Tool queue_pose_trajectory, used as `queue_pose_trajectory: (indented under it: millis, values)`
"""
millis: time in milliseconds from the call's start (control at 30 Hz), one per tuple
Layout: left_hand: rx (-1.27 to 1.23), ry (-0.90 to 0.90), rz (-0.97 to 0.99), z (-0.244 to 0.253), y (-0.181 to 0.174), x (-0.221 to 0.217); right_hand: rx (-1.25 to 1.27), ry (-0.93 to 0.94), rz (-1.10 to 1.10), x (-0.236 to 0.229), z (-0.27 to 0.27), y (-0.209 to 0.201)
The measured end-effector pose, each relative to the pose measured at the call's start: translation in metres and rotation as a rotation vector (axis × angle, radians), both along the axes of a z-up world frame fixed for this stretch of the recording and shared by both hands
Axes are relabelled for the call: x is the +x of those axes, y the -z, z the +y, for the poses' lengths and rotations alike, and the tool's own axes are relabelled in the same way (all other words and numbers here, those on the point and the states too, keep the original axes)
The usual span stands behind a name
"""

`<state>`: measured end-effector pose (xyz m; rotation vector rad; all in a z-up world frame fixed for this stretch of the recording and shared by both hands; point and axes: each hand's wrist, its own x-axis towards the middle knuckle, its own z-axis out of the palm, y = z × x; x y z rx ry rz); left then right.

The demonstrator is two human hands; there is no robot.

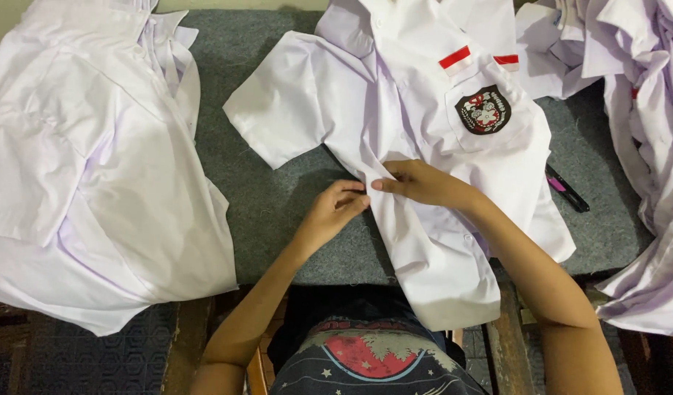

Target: Trimming loose threads from white school shirts and folding them neatly on a work surface.

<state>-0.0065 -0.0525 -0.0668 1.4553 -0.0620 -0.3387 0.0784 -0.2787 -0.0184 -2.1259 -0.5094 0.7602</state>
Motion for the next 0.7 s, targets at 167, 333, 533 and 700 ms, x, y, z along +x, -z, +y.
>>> queue_pose_trajectory:
  millis: [167,333,533,700]
  values:
    - [0.231,-0.037,-0.117,0.006,-0.007,0.004,0.097,0.008,0.015,-0.005,0.002,-0.005]
    - [0.403,-0.045,-0.209,0.029,-0.016,0.0,0.166,0.049,0.12,0.005,-0.001,0.005]
    - [0.508,-0.073,-0.312,0.062,-0.02,-0.007,0.19,0.065,0.156,0.012,-0.008,0.027]
    - [0.483,-0.004,-0.371,0.06,-0.022,-0.012,0.242,0.104,0.082,-0.002,0.001,0.025]
